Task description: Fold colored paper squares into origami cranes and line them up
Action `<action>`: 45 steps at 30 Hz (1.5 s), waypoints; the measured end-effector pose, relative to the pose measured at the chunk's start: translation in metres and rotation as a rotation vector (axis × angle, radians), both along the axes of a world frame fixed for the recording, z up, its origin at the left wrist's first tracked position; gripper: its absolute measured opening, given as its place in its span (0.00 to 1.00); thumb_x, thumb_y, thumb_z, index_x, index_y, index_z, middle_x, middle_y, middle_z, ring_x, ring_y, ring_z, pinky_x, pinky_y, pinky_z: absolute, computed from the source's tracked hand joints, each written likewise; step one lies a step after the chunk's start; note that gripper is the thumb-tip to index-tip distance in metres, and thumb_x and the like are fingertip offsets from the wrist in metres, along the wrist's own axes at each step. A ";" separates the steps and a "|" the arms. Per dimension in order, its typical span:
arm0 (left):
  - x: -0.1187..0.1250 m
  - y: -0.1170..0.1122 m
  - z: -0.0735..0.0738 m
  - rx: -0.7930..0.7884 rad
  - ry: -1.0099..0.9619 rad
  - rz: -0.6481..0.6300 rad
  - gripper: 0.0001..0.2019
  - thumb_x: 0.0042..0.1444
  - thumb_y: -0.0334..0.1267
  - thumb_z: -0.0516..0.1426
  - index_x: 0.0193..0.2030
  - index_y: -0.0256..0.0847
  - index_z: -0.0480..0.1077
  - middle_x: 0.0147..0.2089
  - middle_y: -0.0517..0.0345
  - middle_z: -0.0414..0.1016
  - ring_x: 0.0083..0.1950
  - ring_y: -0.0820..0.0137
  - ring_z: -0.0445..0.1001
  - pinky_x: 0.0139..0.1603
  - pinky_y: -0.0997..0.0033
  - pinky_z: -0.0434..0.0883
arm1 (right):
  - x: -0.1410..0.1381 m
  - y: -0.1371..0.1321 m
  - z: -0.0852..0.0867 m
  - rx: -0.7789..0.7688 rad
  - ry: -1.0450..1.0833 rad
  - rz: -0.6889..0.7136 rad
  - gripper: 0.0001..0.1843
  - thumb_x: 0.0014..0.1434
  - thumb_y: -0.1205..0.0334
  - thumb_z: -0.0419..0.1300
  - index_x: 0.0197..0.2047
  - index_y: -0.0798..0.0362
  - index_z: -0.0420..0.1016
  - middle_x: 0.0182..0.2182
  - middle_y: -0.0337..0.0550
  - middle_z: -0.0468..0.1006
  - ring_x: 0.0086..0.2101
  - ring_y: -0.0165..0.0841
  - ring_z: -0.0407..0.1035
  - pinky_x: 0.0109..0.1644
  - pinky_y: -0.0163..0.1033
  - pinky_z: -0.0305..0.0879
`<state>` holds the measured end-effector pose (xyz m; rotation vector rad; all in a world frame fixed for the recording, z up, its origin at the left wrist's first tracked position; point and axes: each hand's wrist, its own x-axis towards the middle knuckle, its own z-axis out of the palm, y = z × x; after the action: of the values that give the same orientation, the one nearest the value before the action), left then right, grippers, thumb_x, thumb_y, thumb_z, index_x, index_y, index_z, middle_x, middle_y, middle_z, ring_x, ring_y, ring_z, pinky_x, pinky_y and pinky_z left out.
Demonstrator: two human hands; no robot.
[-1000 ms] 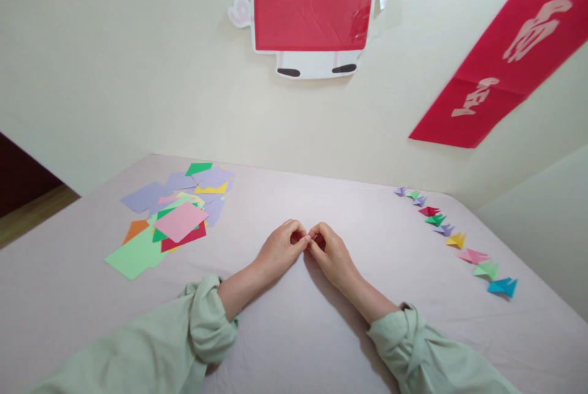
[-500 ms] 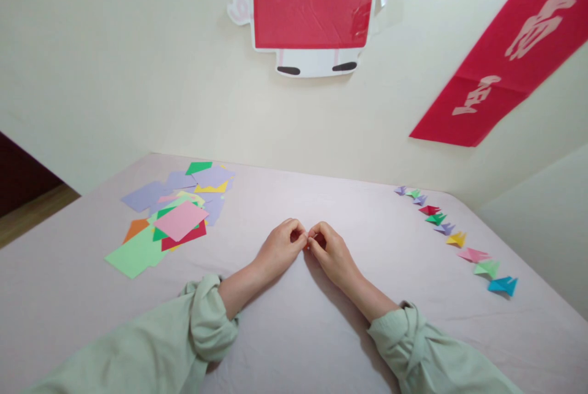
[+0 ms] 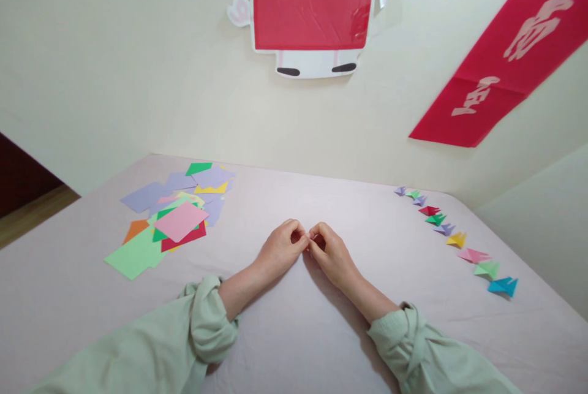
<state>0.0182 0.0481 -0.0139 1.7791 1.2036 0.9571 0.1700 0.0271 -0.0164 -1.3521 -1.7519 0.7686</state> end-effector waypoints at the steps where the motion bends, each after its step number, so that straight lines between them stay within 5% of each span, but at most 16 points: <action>1: 0.000 0.000 0.000 -0.001 0.001 0.002 0.06 0.54 0.35 0.54 0.28 0.40 0.66 0.30 0.62 0.69 0.34 0.71 0.67 0.35 0.71 0.63 | 0.000 0.000 0.000 -0.002 0.003 0.000 0.02 0.56 0.67 0.54 0.34 0.51 0.66 0.27 0.36 0.71 0.28 0.31 0.65 0.33 0.35 0.59; 45: -0.001 0.004 0.006 -0.144 -0.111 -0.048 0.03 0.49 0.33 0.53 0.27 0.38 0.66 0.27 0.61 0.69 0.32 0.72 0.67 0.35 0.72 0.64 | 0.000 0.000 0.004 -0.024 0.031 0.037 0.02 0.57 0.66 0.54 0.33 0.51 0.65 0.26 0.35 0.70 0.26 0.30 0.64 0.31 0.35 0.59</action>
<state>0.0173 0.0517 -0.0078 1.6133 1.1264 0.9063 0.1695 0.0270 -0.0123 -1.3198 -1.7530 0.8297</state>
